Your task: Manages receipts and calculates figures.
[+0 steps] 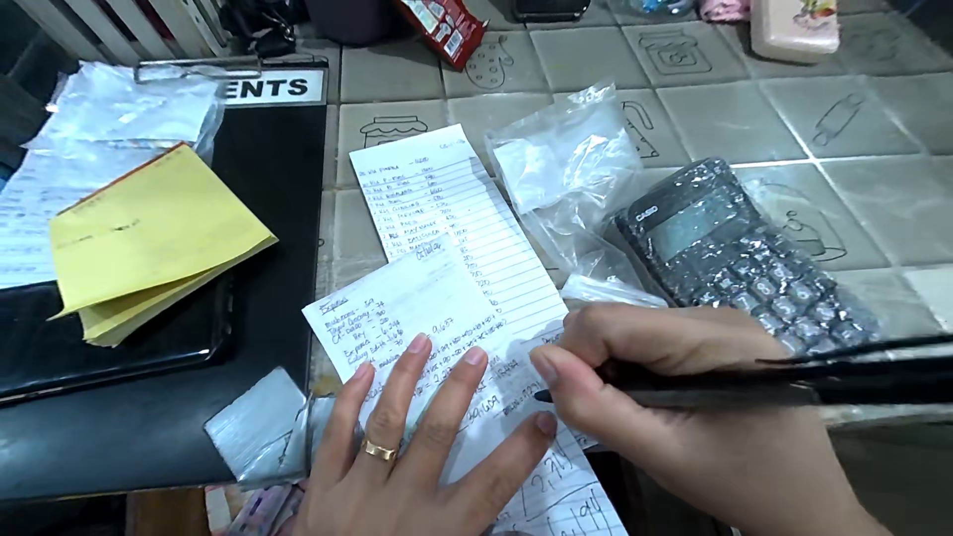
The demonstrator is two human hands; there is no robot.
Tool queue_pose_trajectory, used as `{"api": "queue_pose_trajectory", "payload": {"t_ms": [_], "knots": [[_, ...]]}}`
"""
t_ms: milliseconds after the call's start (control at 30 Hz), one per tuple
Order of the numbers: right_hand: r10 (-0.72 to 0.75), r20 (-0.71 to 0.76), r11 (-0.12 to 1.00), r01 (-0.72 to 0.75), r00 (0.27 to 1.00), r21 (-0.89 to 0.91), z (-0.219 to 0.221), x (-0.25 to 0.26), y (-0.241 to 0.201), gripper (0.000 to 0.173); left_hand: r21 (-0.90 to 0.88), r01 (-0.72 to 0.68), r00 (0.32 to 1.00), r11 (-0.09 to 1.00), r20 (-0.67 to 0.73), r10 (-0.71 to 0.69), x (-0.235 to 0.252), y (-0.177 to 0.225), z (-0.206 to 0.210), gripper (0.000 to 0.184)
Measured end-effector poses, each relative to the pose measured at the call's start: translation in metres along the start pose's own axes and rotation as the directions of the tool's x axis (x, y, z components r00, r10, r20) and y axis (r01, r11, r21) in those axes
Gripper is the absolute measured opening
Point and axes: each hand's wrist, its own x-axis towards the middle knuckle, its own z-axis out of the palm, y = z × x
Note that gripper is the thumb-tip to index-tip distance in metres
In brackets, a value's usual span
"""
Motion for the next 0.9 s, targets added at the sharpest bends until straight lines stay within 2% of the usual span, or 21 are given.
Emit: {"api": "queue_pose_trajectory", "payload": {"t_ms": [67,167,267,367,433,500,567,633,767,900], "knots": [[0.015,0.008,1.0,-0.015,1.0,0.002,-0.001,-0.001,-0.001,0.024,0.001,-0.001,1.0,1.0,0.001,0.001,-0.001,0.0,0.0,0.063],[0.065,-0.003,0.993,-0.064,0.998,0.096,-0.005,0.0,-0.002,0.023,0.005,-0.007,1.0,1.0,-0.016,0.007,-0.001,-0.001,0.002,0.063],[0.023,-0.044,0.976,-0.012,0.999,0.219,-0.004,0.0,-0.001,0.018,-0.003,-0.015,0.999,1.0,-0.029,0.015,-0.001,-0.002,0.003,0.063],[-0.034,-0.022,0.963,0.038,0.999,0.266,-0.016,-0.001,-0.004,0.042,-0.02,-0.026,0.999,0.999,-0.033,0.025,0.0,-0.003,0.004,0.062],[-0.045,-0.048,0.993,0.05,0.998,0.109,-0.033,-0.006,-0.013,0.051,0.013,-0.032,0.999,0.999,-0.039,0.032,0.001,-0.003,0.006,0.061],[0.02,-0.051,0.981,-0.029,0.998,-0.19,-0.05,-0.013,-0.024,0.045,0.036,-0.029,0.993,0.999,-0.109,0.033,0.002,-0.004,0.011,0.059],[0.101,-0.035,0.847,-0.104,0.994,-0.521,-0.054,-0.015,-0.031,0.036,0.034,-0.048,0.982,0.998,-0.184,0.054,0.003,-0.005,0.016,0.06],[0.15,0.004,0.702,-0.104,0.989,-0.705,-0.047,-0.012,-0.027,0.036,0.04,-0.064,0.975,0.997,-0.212,0.071,0.004,-0.006,0.018,0.064],[0.185,0.004,0.527,-0.096,0.983,-0.845,-0.032,-0.003,-0.02,0.028,0.004,-0.064,0.97,0.998,-0.233,0.063,0.004,-0.009,0.016,0.07],[0.198,0.001,0.5,-0.101,0.98,-0.86,-0.026,0.003,-0.019,0.027,0.006,-0.052,0.969,0.999,-0.241,0.052,0.003,-0.012,0.014,0.072]]}}
